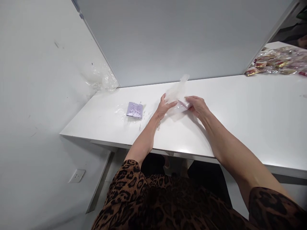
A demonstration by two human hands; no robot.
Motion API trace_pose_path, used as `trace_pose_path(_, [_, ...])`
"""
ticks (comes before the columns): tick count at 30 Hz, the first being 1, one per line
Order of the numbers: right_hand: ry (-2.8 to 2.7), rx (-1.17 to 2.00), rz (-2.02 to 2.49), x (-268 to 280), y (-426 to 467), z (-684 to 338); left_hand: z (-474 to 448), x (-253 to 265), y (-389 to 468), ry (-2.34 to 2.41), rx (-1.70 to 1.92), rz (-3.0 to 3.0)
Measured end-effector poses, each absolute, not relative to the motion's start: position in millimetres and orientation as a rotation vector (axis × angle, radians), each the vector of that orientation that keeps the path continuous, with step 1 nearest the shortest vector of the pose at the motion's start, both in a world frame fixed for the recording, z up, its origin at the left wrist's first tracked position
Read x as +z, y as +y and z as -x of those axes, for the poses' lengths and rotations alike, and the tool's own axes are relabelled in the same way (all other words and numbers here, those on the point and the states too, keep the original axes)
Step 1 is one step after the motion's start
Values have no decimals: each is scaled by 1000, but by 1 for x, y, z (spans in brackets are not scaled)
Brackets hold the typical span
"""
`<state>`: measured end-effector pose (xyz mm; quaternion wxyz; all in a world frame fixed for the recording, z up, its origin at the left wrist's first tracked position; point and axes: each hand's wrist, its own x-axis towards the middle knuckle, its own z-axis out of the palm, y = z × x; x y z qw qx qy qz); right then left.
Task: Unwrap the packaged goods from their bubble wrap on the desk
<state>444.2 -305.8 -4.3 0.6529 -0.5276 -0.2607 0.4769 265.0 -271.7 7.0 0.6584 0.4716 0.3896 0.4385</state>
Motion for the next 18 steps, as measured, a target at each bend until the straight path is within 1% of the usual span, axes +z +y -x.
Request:
trace_pose_path(7, [-562, 1206, 1185, 4, -311, -438, -267, 7, -264, 828, 835, -759])
trace_pose_path(12, [-605, 1270, 1188, 4, -312, -439, -265, 14, -266, 783, 857, -594])
trace_pose_path(18, [-607, 1249, 1238, -2, -310, -441, -266, 15, -272, 723, 835, -609])
